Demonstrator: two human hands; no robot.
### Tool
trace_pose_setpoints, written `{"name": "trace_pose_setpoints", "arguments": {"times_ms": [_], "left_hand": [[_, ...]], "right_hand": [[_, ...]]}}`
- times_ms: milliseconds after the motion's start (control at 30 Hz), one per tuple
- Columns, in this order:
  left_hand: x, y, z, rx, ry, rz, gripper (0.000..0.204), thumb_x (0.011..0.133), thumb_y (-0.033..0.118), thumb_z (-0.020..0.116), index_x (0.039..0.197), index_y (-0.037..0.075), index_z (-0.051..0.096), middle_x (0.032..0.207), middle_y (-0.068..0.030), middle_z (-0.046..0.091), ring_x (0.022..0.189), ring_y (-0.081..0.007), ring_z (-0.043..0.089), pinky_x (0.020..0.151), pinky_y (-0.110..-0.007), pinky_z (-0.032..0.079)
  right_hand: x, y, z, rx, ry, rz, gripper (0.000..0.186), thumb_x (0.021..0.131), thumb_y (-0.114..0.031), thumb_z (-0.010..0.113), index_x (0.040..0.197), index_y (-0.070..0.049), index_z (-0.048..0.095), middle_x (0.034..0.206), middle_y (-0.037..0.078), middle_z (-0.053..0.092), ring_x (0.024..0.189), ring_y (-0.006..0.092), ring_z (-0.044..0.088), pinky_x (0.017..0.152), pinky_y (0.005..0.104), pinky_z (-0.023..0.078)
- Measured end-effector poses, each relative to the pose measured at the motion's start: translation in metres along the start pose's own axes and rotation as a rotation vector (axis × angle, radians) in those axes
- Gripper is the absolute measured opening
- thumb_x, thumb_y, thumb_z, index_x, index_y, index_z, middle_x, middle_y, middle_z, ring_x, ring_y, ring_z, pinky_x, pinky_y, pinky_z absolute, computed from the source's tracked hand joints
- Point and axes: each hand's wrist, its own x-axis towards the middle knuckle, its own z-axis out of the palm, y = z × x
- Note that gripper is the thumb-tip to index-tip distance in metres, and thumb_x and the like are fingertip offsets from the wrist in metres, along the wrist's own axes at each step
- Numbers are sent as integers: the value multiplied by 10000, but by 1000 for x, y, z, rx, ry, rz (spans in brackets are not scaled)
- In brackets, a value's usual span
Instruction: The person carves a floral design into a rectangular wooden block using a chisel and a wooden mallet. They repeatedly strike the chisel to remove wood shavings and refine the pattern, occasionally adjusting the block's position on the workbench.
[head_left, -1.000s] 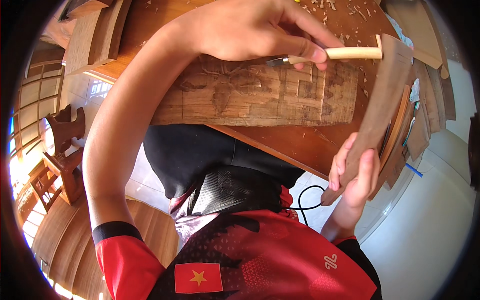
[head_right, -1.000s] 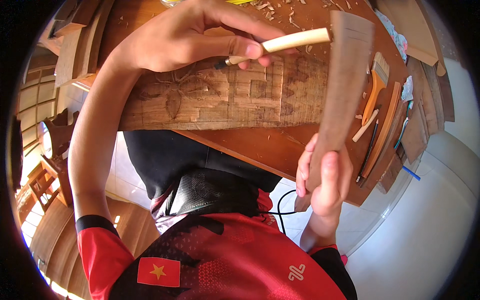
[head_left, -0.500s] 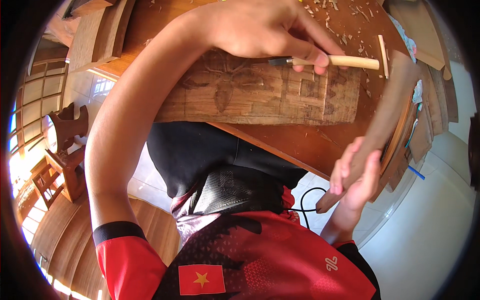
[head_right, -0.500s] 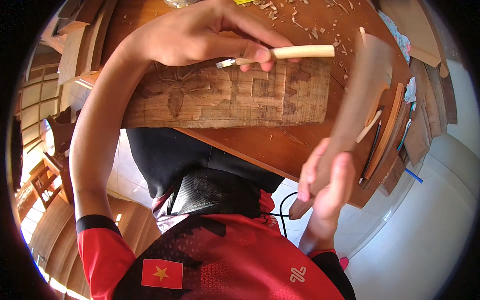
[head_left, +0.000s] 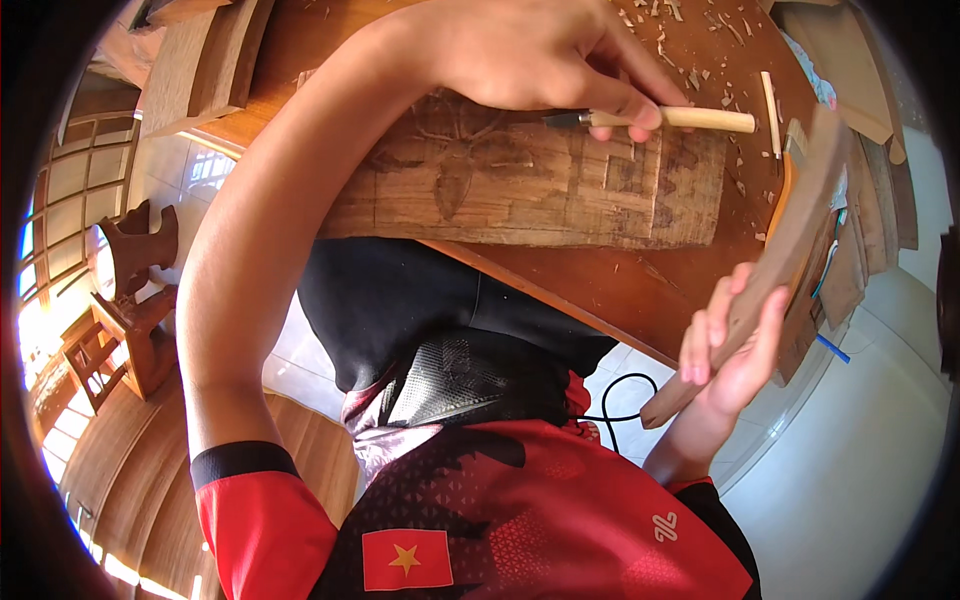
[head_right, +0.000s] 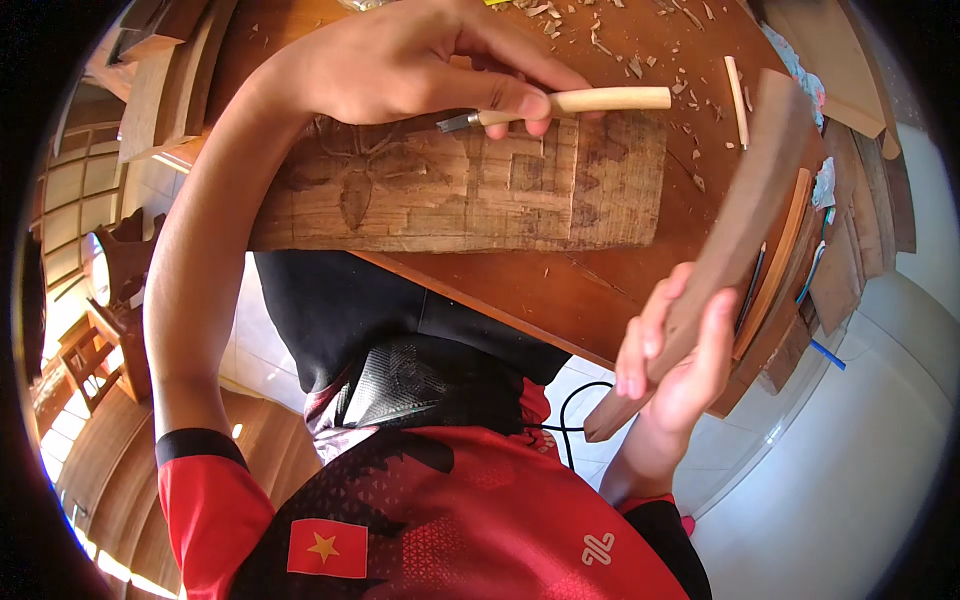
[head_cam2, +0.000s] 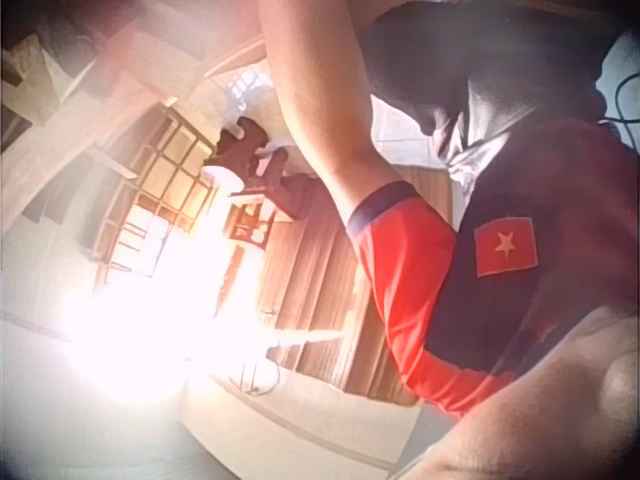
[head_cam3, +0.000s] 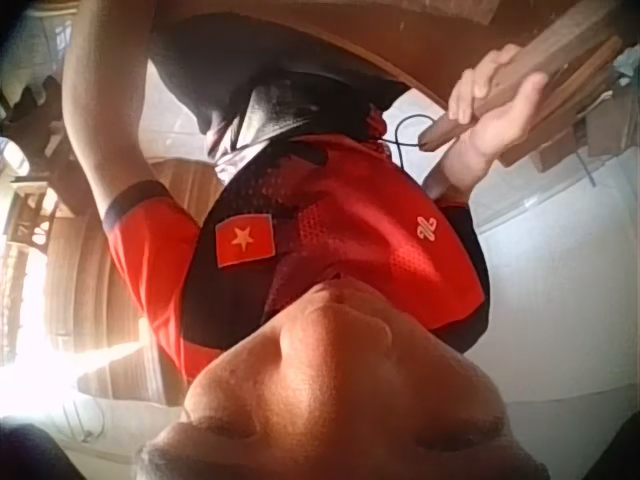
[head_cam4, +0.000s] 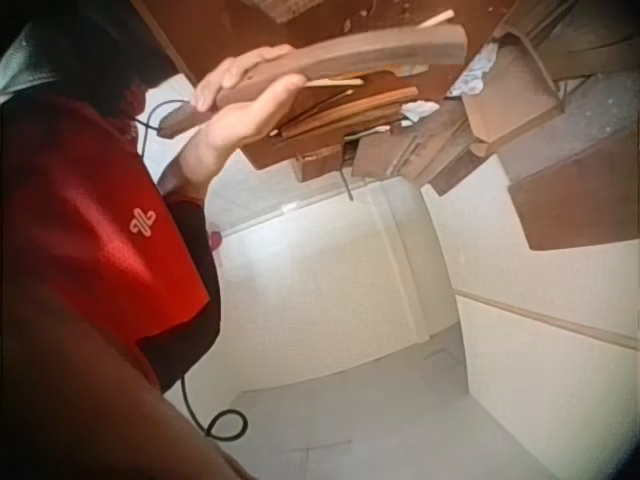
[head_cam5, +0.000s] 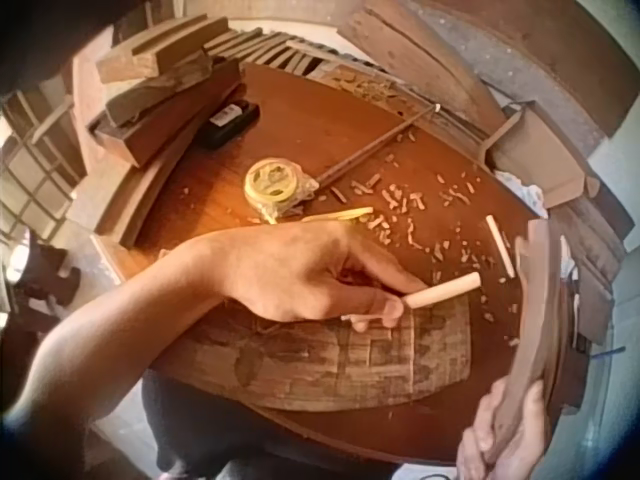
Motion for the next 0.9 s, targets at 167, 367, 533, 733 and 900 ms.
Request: {"name": "trace_pose_setpoints", "arguments": {"times_ms": [167,367,533,733,900], "left_hand": [[-6,1,0,67,77,202,363,1014,140,575,1346,33,674,1083,-135,767,931,-225,721,876,-389,586],[-5,9,2,68,119,54,348,1003,155,608,1296,-13,693,1096,-153,765,954,-256,721,914,-388,567],[1,-14,6,121,74,198,358,1029,197,599,1288,-33,689,1133,-175,758,1002,-277,717,949,-393,547],[-1,5,0,69,38,8,386,1043,242,595,1298,-34,680,1190,-193,744,1031,-288,714,963,-404,539],[-7,20,-13,-20,-26,29,413,1048,280,596,1317,-24,671,1223,-204,733,1066,-289,707,969,-402,536]], "right_hand": [[-3,5,9,-154,-82,26,491,1132,-490,251,1093,-48,461,630,29,437,321,118,374,282,263,361],[-2,6,9,-221,-100,48,522,1121,-483,314,1112,0,512,632,72,490,343,133,410,321,266,366],[7,-2,6,-54,30,37,511,1128,-507,256,1138,-44,473,631,20,427,319,127,365,277,270,368],[14,-12,2,25,19,-35,501,1130,-484,306,1138,-24,505,635,53,469,324,118,373,299,259,354],[9,-6,4,-177,-13,72,526,1129,-502,286,1151,-25,506,615,34,445,318,119,375,282,260,361]]}}
